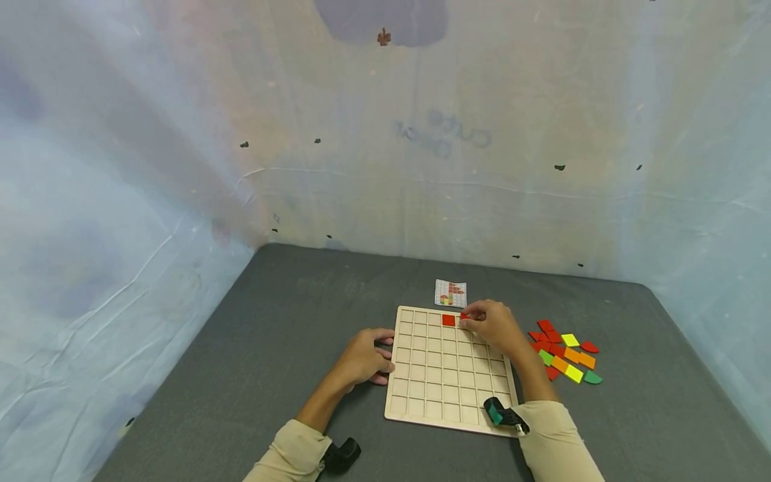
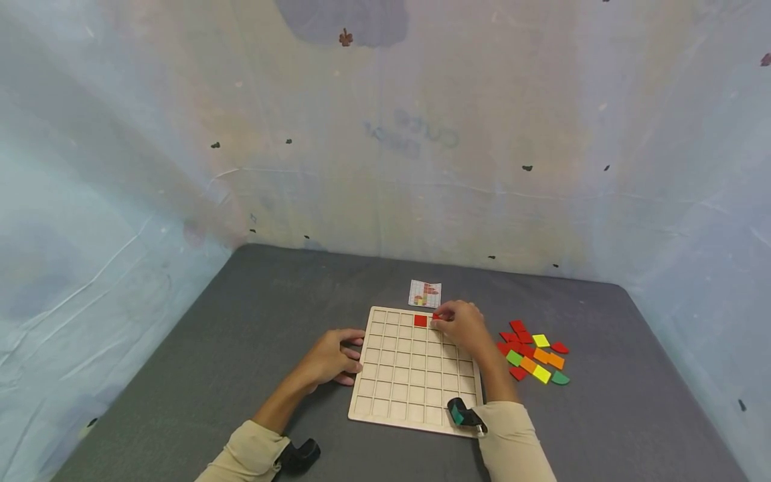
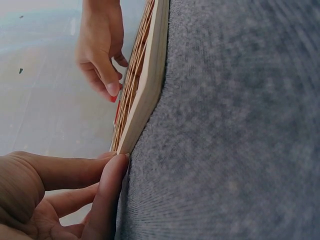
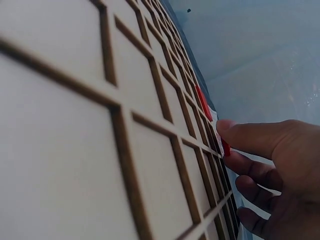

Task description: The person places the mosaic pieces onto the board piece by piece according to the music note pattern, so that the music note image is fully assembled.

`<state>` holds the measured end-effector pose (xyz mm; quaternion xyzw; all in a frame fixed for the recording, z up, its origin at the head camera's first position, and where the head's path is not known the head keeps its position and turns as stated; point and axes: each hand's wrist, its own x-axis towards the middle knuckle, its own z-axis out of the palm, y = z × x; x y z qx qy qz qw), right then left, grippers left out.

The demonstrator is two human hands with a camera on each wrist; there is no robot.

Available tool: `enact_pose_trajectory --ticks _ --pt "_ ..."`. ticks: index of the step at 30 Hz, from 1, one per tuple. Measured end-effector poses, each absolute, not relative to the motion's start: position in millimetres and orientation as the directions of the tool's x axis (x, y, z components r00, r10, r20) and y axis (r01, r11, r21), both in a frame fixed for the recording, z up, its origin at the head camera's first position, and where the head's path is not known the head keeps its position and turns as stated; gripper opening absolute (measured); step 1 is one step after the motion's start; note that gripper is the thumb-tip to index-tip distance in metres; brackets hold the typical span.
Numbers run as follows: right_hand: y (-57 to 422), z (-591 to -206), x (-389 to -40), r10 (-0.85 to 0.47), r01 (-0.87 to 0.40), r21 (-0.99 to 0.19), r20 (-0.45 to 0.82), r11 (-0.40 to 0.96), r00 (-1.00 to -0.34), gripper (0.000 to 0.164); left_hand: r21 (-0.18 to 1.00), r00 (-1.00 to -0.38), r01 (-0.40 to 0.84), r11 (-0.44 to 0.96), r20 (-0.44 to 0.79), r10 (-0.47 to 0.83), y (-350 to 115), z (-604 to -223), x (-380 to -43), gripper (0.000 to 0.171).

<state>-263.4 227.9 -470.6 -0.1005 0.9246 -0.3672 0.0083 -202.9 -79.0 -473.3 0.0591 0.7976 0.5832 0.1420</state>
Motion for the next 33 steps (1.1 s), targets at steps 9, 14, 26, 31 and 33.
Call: enact_pose_trajectory --ticks 9,14,26,31,33 --pt "227.2 -469.6 -262.9 -0.206 -0.19 -0.683 0.058 0.705 -0.977 0.024 0.949 -0.952 -0.068 0.309 -0.154 0.264 -78.8 -474.2 -202.9 0.068" --pt "227.3 -469.4 -262.2 -0.213 -0.192 -0.675 0.054 0.712 -0.976 0.022 0.951 -0.951 -0.064 0.303 -0.15 0.27 -79.4 -475.0 -203.6 0.068" --pt "224.7 -468.9 -261.4 -0.253 -0.237 -0.645 0.07 0.727 -0.965 0.024 0.951 -0.951 -0.06 0.303 -0.147 0.271 -79.4 -475.6 -203.3 0.067" --pt "226.8 -468.4 -258.1 -0.233 -0.225 -0.676 0.081 0.701 -0.969 0.026 0.951 -0.951 -0.06 0.304 -0.147 0.271 -79.5 -476.2 -203.1 0.067" --pt "228.1 -468.1 -256.7 -0.218 -0.218 -0.689 0.089 0.691 -0.972 0.027 0.951 -0.951 -0.06 0.304 -0.147 0.271 -79.6 -476.0 -203.2 0.067"
